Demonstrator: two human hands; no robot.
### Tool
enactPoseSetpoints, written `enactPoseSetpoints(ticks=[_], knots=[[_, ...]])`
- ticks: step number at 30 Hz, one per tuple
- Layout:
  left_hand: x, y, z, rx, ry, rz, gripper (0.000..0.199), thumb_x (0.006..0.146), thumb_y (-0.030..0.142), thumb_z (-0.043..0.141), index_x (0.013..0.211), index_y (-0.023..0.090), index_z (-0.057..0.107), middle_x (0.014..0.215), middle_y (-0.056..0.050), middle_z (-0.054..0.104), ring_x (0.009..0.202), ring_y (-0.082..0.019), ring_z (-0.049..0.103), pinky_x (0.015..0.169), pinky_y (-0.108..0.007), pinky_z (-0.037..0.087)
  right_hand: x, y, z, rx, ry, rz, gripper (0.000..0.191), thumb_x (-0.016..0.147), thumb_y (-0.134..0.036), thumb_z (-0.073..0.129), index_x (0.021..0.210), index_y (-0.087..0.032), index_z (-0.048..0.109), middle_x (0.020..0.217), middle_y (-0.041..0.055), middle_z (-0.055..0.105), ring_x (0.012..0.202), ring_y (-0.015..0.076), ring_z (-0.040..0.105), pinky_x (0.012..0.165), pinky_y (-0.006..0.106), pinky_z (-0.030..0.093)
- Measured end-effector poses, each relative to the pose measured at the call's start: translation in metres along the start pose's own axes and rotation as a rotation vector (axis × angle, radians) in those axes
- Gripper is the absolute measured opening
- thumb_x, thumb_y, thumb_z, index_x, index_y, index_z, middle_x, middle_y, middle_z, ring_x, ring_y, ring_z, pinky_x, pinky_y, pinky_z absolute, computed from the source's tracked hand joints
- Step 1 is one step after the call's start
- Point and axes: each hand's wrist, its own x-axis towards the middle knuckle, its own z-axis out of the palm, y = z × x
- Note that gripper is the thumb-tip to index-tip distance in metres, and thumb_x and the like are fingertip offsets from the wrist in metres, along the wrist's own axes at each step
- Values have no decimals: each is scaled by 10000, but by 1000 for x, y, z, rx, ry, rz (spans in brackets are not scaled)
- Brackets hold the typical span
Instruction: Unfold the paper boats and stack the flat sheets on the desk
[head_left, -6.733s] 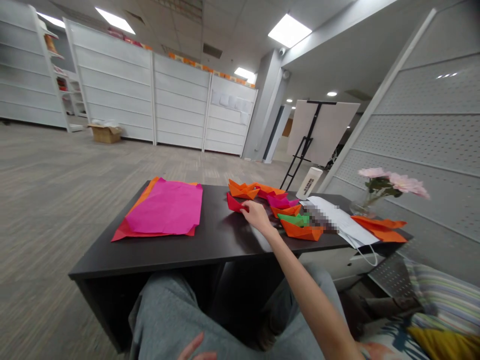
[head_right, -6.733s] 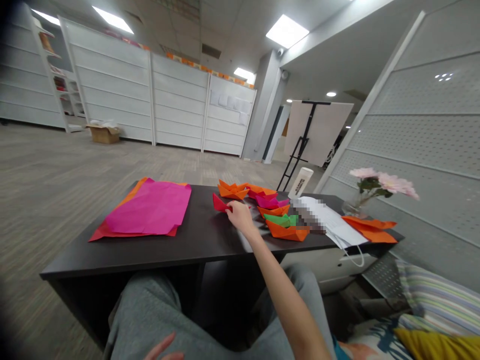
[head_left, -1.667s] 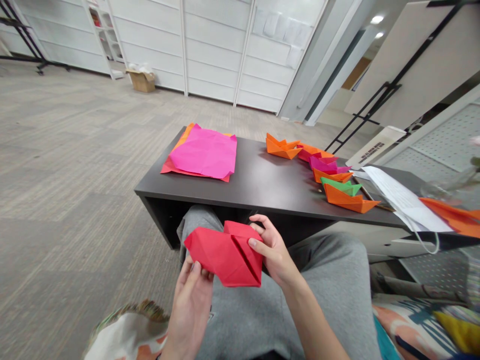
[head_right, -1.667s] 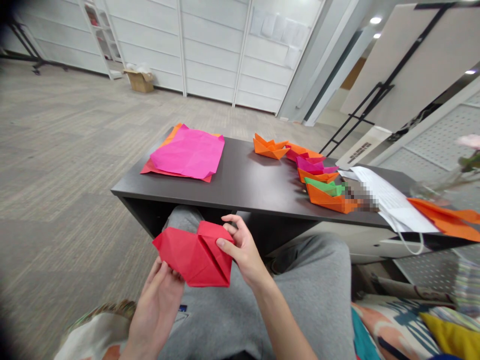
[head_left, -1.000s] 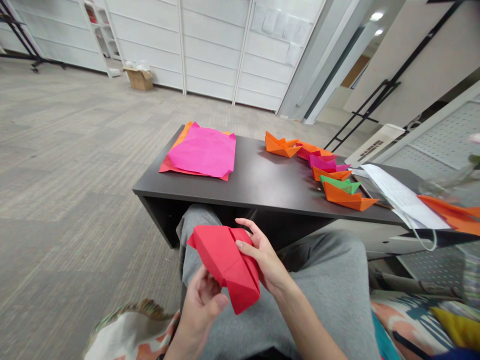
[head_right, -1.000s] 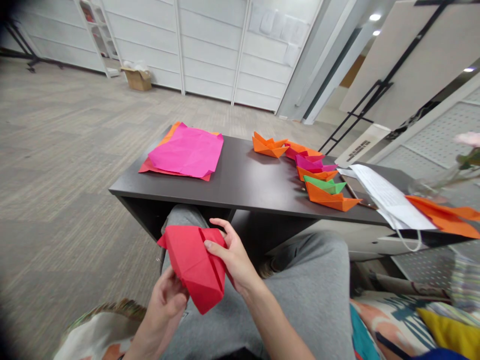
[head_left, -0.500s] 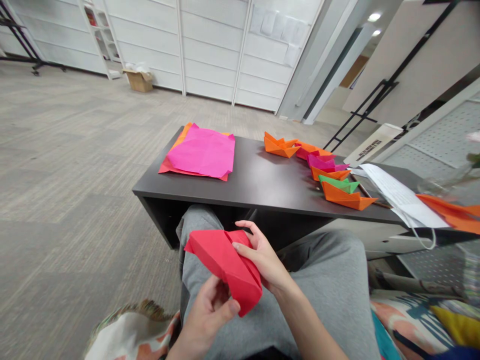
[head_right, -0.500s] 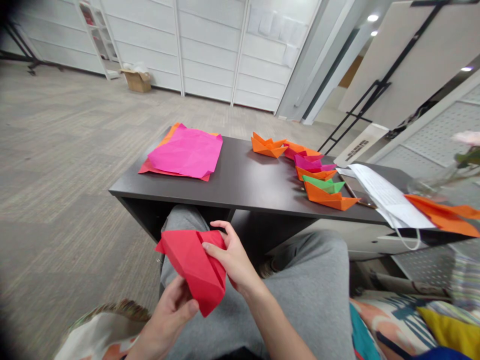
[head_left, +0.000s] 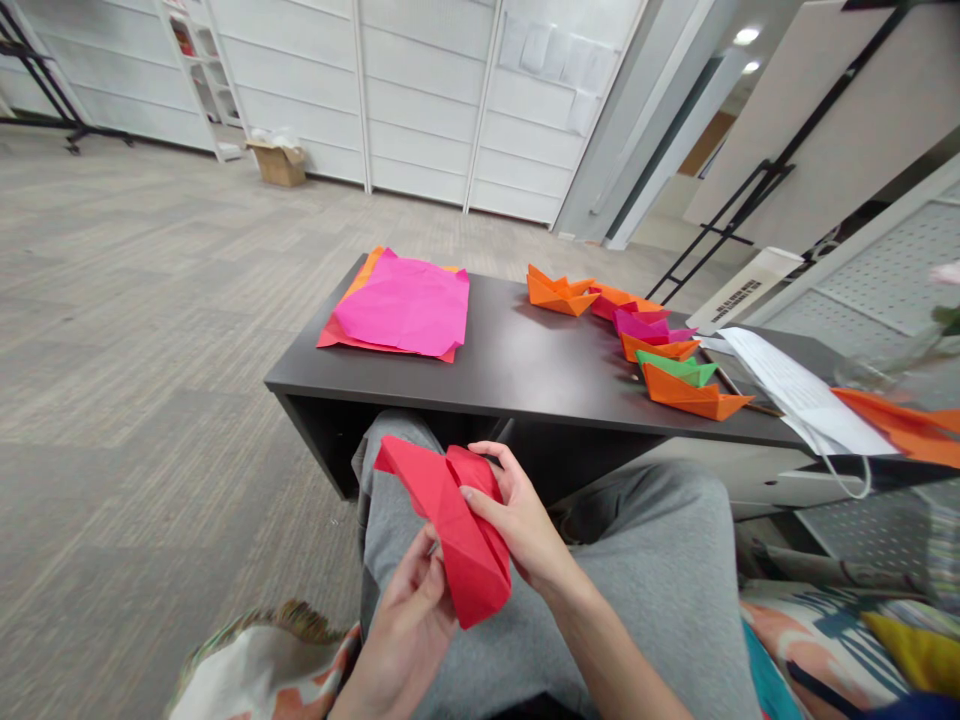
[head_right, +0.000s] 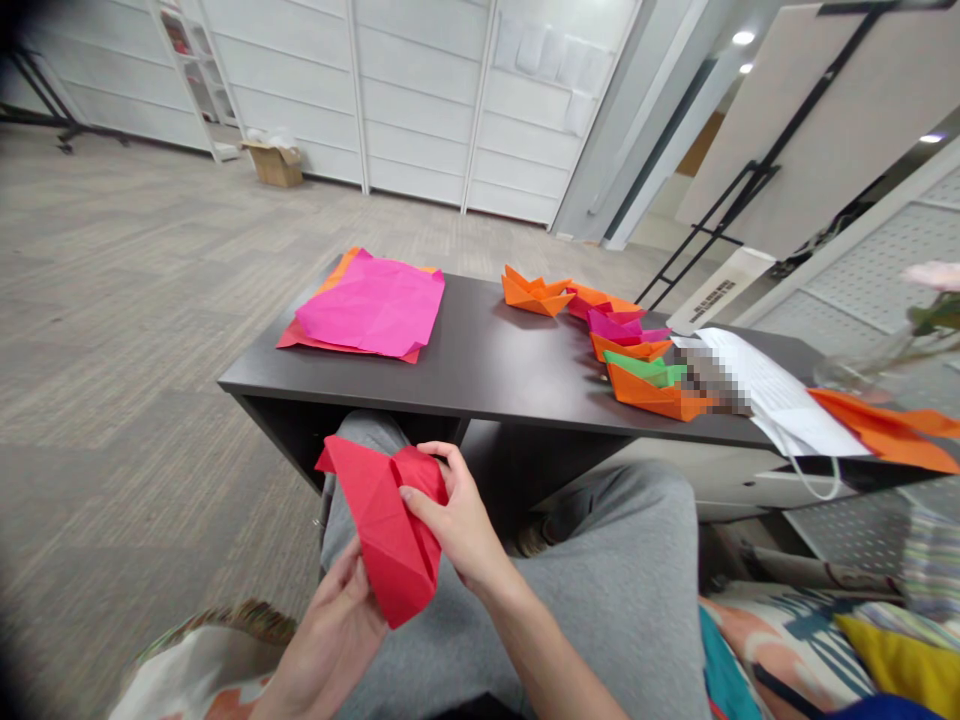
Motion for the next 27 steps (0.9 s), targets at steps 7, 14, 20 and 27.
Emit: enactPoseSetpoints(ticks=[7, 14, 20, 27], knots=[[12, 1, 3, 3, 58, 170, 419, 586, 337, 947, 834, 209, 636, 767, 26, 624, 671, -99, 609, 646, -179, 501, 0, 4, 2, -123, 95, -151, 426, 809, -278, 736, 1147, -263, 477, 1127, 32, 649, 1030, 209, 615, 970, 360, 446], [13, 14, 10, 15, 219, 391, 447, 721, 266, 855, 738, 221, 410, 714, 60, 538, 650, -95, 516, 637, -178, 483, -3, 1, -3, -101, 262, -298, 436, 818, -324, 764, 1138, -290, 470, 1192, 45, 622, 1092, 234, 596, 1002, 395, 442], [15, 17, 9, 33, 315, 451, 454, 703, 275, 864, 747, 220, 416, 800, 52, 557, 709, -92, 518, 681, -166, 479, -6, -6, -5, -154, 314, -327, 456, 782, -303, 792, 1131, -287, 500, 1180, 55, 629, 1126, 252, 594, 1035, 406, 431], [16, 23, 5, 3, 317, 514, 394, 724, 250, 846, 721, 209, 454, 811, 42, 616, 753, -107, 592, 797, -234, 524, -6, -21, -18, -227, 283, -331, 502, 767, -239, 794, 1164, -296, 492, 1145, 53, 634, 1034, 240, 617, 944, 390, 480]])
